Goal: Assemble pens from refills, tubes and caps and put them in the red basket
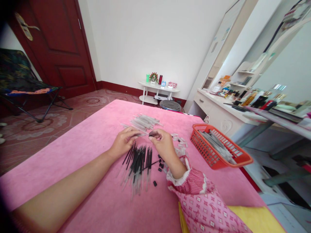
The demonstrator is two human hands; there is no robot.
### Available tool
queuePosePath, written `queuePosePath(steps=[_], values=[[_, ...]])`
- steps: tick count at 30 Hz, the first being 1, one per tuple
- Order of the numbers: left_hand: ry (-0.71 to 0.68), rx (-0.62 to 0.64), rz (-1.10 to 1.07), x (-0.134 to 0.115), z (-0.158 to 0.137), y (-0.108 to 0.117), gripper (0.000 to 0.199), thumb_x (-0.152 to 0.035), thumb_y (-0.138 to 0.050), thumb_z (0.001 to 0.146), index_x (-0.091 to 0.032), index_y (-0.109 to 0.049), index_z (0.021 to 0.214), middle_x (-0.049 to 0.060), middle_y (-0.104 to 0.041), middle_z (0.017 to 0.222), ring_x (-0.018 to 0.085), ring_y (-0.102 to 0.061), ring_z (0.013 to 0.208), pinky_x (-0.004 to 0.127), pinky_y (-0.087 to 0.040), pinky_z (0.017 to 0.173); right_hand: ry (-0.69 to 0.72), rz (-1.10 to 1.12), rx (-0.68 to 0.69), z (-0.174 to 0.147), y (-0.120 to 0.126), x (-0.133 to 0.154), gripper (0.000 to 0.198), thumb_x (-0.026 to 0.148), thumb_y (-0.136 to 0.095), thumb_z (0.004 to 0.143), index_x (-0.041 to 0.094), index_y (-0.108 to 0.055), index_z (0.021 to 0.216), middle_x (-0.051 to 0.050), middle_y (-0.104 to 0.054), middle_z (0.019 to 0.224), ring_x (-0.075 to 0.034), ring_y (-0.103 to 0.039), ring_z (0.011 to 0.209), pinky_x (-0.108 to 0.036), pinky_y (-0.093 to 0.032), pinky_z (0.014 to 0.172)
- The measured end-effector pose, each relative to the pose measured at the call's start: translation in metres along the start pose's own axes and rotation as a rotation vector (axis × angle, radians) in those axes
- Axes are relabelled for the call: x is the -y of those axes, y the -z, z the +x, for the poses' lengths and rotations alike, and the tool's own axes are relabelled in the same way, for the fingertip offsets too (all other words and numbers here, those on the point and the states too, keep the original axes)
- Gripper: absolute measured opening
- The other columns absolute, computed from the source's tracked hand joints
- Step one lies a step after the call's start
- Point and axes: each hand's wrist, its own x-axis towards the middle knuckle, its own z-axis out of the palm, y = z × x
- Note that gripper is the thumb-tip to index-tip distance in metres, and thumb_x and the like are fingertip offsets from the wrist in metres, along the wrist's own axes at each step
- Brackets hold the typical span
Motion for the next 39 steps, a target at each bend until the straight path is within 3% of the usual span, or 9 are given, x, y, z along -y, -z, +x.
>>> queuePosePath(steps=[18, 30, 39], values=[[-0.062, 0.074, 0.088, -0.0024, -0.0011, -0.0018, 0.039, -0.002, -0.045, 0.076, -0.020, -0.063, 0.106, 0.006, -0.059, 0.093, 0.019, -0.053, 0.091, 0.032, -0.045, 0.079, 0.105, -0.177, -0.011, -0.0019, 0.0001, 0.0038, 0.017, 0.014, -0.058, 0.070, 0.016, -0.067, 0.085, -0.004, -0.068, 0.079, -0.015, -0.059, 0.069, -0.027, -0.045, 0.066], [-0.075, 0.098, 0.111, -0.0007, -0.0025, -0.0035, 0.043, 0.000, -0.044, 0.073, -0.020, -0.063, 0.105, 0.006, -0.058, 0.092, 0.019, -0.052, 0.089, 0.032, -0.045, 0.076, 0.215, -0.424, 0.024, -0.0054, 0.0032, 0.0058, 0.017, 0.011, -0.057, 0.073, 0.019, -0.065, 0.085, -0.003, -0.065, 0.083, -0.015, -0.058, 0.073, -0.027, -0.043, 0.070], [-0.070, 0.113, 0.115, -0.0008, -0.0032, -0.0033, 0.043, -0.001, -0.044, 0.074, -0.021, -0.063, 0.108, 0.006, -0.057, 0.091, 0.020, -0.052, 0.089, 0.033, -0.045, 0.077, 0.225, -0.443, 0.057, -0.0057, 0.0025, 0.0027, 0.034, 0.010, -0.053, 0.075, 0.018, -0.062, 0.107, -0.006, -0.064, 0.094, -0.019, -0.058, 0.085, -0.030, -0.044, 0.077]])
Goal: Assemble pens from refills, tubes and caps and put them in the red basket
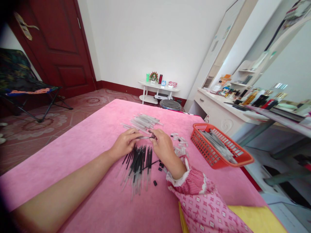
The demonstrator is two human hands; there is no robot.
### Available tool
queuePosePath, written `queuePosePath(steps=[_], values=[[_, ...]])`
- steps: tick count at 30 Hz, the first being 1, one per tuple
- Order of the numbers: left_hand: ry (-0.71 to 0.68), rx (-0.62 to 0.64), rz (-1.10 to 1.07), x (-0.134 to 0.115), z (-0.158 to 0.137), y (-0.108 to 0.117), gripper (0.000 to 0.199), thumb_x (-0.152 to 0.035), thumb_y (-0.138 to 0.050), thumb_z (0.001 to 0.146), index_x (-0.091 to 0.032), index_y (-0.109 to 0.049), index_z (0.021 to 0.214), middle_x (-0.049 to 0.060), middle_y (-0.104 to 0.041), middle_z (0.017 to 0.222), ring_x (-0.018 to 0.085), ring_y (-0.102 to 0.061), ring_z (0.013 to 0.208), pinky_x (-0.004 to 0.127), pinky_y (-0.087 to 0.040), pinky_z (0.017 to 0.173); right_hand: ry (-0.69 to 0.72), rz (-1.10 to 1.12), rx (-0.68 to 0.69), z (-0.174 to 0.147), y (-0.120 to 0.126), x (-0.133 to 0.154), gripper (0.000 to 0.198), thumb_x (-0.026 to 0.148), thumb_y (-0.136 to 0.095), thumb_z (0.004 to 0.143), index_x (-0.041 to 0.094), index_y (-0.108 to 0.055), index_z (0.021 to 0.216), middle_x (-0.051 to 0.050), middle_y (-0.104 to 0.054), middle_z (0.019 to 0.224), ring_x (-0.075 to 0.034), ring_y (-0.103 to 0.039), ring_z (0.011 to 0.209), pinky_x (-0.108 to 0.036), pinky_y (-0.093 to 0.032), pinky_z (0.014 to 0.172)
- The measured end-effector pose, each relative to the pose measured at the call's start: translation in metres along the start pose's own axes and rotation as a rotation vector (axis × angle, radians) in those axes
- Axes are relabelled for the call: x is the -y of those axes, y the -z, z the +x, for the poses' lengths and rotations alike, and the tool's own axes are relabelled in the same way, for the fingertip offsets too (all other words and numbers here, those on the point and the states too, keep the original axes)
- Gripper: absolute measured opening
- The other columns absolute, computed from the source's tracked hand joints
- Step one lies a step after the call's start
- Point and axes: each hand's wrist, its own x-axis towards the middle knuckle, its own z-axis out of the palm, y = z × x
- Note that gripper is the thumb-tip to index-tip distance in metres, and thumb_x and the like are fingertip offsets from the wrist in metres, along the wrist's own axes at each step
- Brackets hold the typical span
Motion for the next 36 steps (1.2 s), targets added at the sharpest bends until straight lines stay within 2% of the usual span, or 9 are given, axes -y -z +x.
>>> queuePosePath(steps=[6, 11, 18, 25, 36], values=[[0.011, 0.003, -0.012, -0.0001, 0.0006, -0.0003, 0.042, -0.001, -0.045, 0.074, -0.020, -0.063, 0.107, 0.006, -0.057, 0.090, 0.019, -0.052, 0.089, 0.032, -0.045, 0.078, 0.016, 0.008, 0.016, -0.0002, 0.0008, 0.0028, 0.032, 0.012, -0.050, 0.079, 0.017, -0.062, 0.109, -0.007, -0.064, 0.096, -0.019, -0.058, 0.089, -0.030, -0.043, 0.080], [0.022, -0.009, -0.037, -0.0016, 0.0016, -0.0007, 0.041, -0.001, -0.045, 0.074, -0.021, -0.064, 0.105, 0.006, -0.058, 0.090, 0.019, -0.053, 0.088, 0.032, -0.045, 0.077, 0.015, -0.005, 0.038, 0.0000, 0.0029, 0.0051, 0.024, 0.015, -0.046, 0.085, 0.019, -0.067, 0.095, -0.006, -0.064, 0.089, -0.018, -0.058, 0.085, -0.029, -0.043, 0.076], [0.018, -0.009, -0.026, -0.0011, 0.0013, -0.0012, 0.041, -0.002, -0.046, 0.075, -0.022, -0.064, 0.105, 0.005, -0.058, 0.089, 0.019, -0.053, 0.088, 0.032, -0.045, 0.076, 0.005, 0.039, -0.002, 0.0000, 0.0005, 0.0024, 0.020, 0.015, -0.049, 0.081, 0.019, -0.067, 0.088, -0.006, -0.066, 0.088, -0.018, -0.059, 0.084, -0.029, -0.044, 0.077], [0.021, 0.011, -0.023, -0.0001, 0.0005, -0.0012, 0.040, -0.001, -0.046, 0.075, -0.020, -0.064, 0.105, 0.006, -0.058, 0.092, 0.019, -0.053, 0.091, 0.032, -0.045, 0.080, -0.083, 0.164, -0.044, -0.0005, -0.0027, 0.0013, 0.015, 0.018, -0.054, 0.077, 0.018, -0.066, 0.086, -0.004, -0.068, 0.082, -0.016, -0.061, 0.072, -0.027, -0.045, 0.069], [0.034, 0.006, -0.043, -0.0007, 0.0006, -0.0021, 0.039, -0.001, -0.047, 0.075, -0.021, -0.064, 0.104, 0.005, -0.058, 0.092, 0.019, -0.053, 0.090, 0.032, -0.045, 0.080, -0.047, 0.112, -0.052, -0.0004, 0.0010, 0.0048, 0.011, 0.017, -0.056, 0.076, 0.017, -0.066, 0.082, -0.004, -0.067, 0.080, -0.015, -0.058, 0.070, -0.026, -0.044, 0.067]])
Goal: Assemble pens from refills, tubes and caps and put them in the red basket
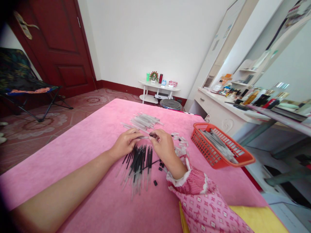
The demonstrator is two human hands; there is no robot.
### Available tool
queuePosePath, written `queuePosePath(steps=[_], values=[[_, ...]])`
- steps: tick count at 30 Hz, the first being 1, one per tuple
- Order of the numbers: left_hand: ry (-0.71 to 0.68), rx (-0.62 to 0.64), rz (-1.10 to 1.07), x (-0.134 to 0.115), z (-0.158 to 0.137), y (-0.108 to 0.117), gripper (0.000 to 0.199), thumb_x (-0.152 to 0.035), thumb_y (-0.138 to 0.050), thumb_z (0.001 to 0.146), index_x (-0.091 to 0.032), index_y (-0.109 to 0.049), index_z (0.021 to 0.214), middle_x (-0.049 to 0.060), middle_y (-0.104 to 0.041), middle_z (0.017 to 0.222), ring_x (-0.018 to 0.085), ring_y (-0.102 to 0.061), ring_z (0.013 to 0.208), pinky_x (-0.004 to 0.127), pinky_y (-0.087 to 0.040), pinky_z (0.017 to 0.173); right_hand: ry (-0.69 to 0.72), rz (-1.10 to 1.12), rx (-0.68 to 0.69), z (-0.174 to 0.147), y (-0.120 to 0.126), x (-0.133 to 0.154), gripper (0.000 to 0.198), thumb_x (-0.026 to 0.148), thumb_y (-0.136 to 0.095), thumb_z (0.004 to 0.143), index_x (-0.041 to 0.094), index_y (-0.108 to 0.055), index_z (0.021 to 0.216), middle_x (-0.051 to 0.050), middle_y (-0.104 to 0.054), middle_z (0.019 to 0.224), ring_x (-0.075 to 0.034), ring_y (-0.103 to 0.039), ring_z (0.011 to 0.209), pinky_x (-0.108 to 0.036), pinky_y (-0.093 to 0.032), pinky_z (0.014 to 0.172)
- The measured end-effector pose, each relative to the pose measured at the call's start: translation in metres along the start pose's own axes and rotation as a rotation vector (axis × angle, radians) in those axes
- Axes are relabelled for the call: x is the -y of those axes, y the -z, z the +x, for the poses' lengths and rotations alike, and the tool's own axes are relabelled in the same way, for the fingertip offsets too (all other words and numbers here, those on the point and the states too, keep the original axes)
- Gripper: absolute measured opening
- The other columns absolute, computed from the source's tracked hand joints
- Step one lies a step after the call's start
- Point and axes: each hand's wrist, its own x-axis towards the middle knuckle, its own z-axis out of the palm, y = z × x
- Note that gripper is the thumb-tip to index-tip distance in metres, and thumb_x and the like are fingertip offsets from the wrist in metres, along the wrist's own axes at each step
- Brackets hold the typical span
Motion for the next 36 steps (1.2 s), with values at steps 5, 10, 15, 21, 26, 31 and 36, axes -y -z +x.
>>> queuePosePath(steps=[5, 10, 15, 21, 26, 31, 36], values=[[0.009, 0.015, 0.003, -0.0005, 0.0002, 0.0005, 0.039, -0.001, -0.046, 0.076, -0.020, -0.064, 0.105, 0.005, -0.058, 0.092, 0.019, -0.053, 0.090, 0.031, -0.044, 0.079, 0.003, 0.040, -0.001, 0.0001, -0.0023, -0.0022, 0.011, 0.015, -0.056, 0.075, 0.016, -0.065, 0.081, -0.004, -0.067, 0.079, -0.016, -0.059, 0.070, -0.026, -0.044, 0.067], [0.013, 0.019, 0.010, -0.0003, -0.0002, 0.0007, 0.037, -0.002, -0.047, 0.076, -0.019, -0.064, 0.104, 0.005, -0.058, 0.092, 0.018, -0.053, 0.091, 0.031, -0.044, 0.079, 0.008, 0.043, -0.010, 0.0004, -0.0023, -0.0015, 0.011, 0.014, -0.057, 0.074, 0.016, -0.065, 0.081, -0.004, -0.067, 0.079, -0.016, -0.059, 0.070, -0.026, -0.045, 0.068], [0.018, 0.010, -0.018, 0.0002, -0.0003, 0.0000, 0.038, -0.001, -0.047, 0.075, -0.019, -0.064, 0.105, 0.005, -0.059, 0.094, 0.018, -0.053, 0.092, 0.031, -0.044, 0.080, -0.003, 0.049, -0.009, -0.0001, -0.0030, -0.0018, 0.012, 0.013, -0.057, 0.074, 0.016, -0.066, 0.082, -0.005, -0.068, 0.080, -0.016, -0.060, 0.070, -0.027, -0.046, 0.067], [0.025, 0.004, -0.038, 0.0014, 0.0000, -0.0009, 0.038, -0.001, -0.047, 0.075, -0.019, -0.064, 0.103, 0.005, -0.059, 0.093, 0.018, -0.053, 0.091, 0.030, -0.044, 0.079, -0.002, 0.073, -0.008, -0.0006, -0.0047, -0.0038, 0.013, 0.013, -0.056, 0.074, 0.016, -0.066, 0.082, -0.004, -0.068, 0.081, -0.016, -0.061, 0.072, -0.027, -0.046, 0.069], [0.030, 0.007, -0.043, 0.0021, 0.0000, -0.0010, 0.036, -0.001, -0.048, 0.075, -0.019, -0.065, 0.102, 0.005, -0.059, 0.092, 0.018, -0.053, 0.090, 0.030, -0.044, 0.079, -0.009, 0.081, -0.001, -0.0005, -0.0037, -0.0022, 0.013, 0.012, -0.057, 0.073, 0.015, -0.066, 0.082, -0.005, -0.068, 0.080, -0.015, -0.060, 0.071, -0.026, -0.046, 0.069], [0.032, 0.010, -0.032, 0.0028, -0.0002, -0.0010, 0.036, -0.002, -0.048, 0.076, -0.020, -0.065, 0.102, 0.005, -0.059, 0.092, 0.018, -0.053, 0.090, 0.031, -0.044, 0.079, -0.006, 0.083, -0.004, -0.0005, -0.0035, -0.0022, 0.013, 0.012, -0.057, 0.073, 0.016, -0.066, 0.081, -0.004, -0.068, 0.080, -0.016, -0.060, 0.071, -0.027, -0.047, 0.069], [0.033, 0.018, -0.021, 0.0024, -0.0005, -0.0013, 0.035, -0.002, -0.048, 0.076, -0.019, -0.065, 0.101, 0.005, -0.058, 0.090, 0.018, -0.053, 0.089, 0.031, -0.044, 0.078, -0.003, 0.089, 0.005, -0.0006, -0.0036, -0.0021, 0.013, 0.012, -0.056, 0.073, 0.016, -0.066, 0.081, -0.004, -0.067, 0.080, -0.015, -0.060, 0.070, -0.027, -0.046, 0.068]])
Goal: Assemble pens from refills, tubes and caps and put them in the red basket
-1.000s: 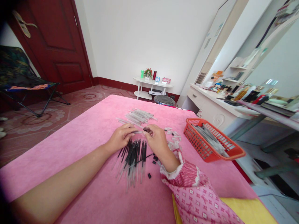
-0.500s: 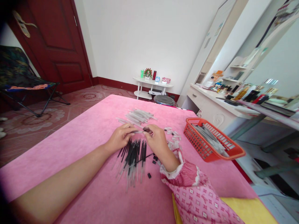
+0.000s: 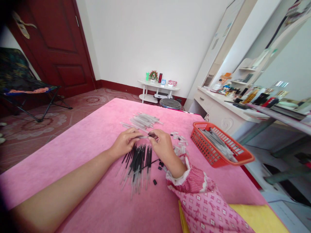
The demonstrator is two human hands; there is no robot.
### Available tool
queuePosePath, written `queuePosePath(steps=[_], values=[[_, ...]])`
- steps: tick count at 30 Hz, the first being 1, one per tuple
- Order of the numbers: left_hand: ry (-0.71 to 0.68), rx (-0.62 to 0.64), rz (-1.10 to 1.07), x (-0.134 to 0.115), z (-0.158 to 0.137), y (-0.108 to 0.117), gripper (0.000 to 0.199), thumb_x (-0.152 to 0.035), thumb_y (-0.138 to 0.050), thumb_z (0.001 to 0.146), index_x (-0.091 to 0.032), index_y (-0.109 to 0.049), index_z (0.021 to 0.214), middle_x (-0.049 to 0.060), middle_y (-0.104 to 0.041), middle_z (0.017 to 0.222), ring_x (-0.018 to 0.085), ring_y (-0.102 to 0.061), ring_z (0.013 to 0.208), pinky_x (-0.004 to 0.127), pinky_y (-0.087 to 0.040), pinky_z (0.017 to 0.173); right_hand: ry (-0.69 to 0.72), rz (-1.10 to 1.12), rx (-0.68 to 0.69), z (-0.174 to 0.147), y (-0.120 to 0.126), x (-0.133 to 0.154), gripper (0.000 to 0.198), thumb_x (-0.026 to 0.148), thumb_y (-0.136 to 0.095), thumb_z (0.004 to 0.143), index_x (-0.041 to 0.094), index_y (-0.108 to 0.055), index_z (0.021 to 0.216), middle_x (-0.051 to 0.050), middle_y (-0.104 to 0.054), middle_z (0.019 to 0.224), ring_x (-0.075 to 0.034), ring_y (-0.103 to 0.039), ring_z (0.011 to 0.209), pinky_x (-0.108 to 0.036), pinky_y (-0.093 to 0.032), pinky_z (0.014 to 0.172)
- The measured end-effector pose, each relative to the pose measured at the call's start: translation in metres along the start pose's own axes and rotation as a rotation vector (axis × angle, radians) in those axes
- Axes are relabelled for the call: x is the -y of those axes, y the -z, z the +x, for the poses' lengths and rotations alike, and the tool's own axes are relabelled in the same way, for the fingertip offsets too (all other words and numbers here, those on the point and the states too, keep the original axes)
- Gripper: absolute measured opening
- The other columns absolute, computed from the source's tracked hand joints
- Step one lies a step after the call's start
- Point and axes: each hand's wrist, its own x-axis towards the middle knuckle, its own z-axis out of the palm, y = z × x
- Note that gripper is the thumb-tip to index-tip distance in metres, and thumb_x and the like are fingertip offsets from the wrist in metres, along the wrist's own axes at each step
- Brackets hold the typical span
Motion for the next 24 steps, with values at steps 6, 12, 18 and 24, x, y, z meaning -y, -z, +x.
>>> queuePosePath(steps=[6, 12, 18, 24], values=[[0.004, 0.005, 0.007, -0.0005, 0.0003, 0.0002, 0.034, -0.003, -0.048, 0.077, -0.020, -0.065, 0.101, 0.005, -0.058, 0.089, 0.018, -0.053, 0.089, 0.031, -0.044, 0.078, 0.003, -0.005, 0.007, -0.0002, 0.0000, -0.0008, 0.012, 0.012, -0.056, 0.073, 0.016, -0.065, 0.080, -0.004, -0.067, 0.079, -0.015, -0.059, 0.070, -0.027, -0.046, 0.069], [0.011, 0.004, 0.021, -0.0006, -0.0002, 0.0006, 0.031, -0.005, -0.048, 0.078, -0.019, -0.066, 0.099, 0.005, -0.057, 0.087, 0.018, -0.053, 0.086, 0.031, -0.044, 0.076, -0.001, -0.003, 0.007, -0.0002, -0.0006, -0.0011, 0.012, 0.012, -0.056, 0.073, 0.016, -0.065, 0.080, -0.004, -0.067, 0.079, -0.015, -0.059, 0.070, -0.026, -0.046, 0.068], [0.003, 0.010, 0.019, -0.0010, 0.0003, 0.0006, 0.032, -0.004, -0.048, 0.077, -0.020, -0.065, 0.099, 0.005, -0.058, 0.087, 0.019, -0.053, 0.086, 0.032, -0.044, 0.076, 0.010, -0.005, 0.012, -0.0005, -0.0005, -0.0009, 0.013, 0.012, -0.055, 0.073, 0.016, -0.065, 0.081, -0.005, -0.067, 0.081, -0.016, -0.059, 0.072, -0.028, -0.046, 0.070], [0.002, 0.007, 0.015, -0.0018, 0.0004, 0.0011, 0.032, -0.004, -0.048, 0.077, -0.020, -0.065, 0.099, 0.005, -0.058, 0.087, 0.019, -0.053, 0.087, 0.032, -0.044, 0.077, 0.009, 0.004, 0.002, -0.0007, -0.0005, -0.0011, 0.014, 0.013, -0.055, 0.073, 0.017, -0.066, 0.081, -0.005, -0.067, 0.081, -0.016, -0.060, 0.071, -0.028, -0.047, 0.070]])
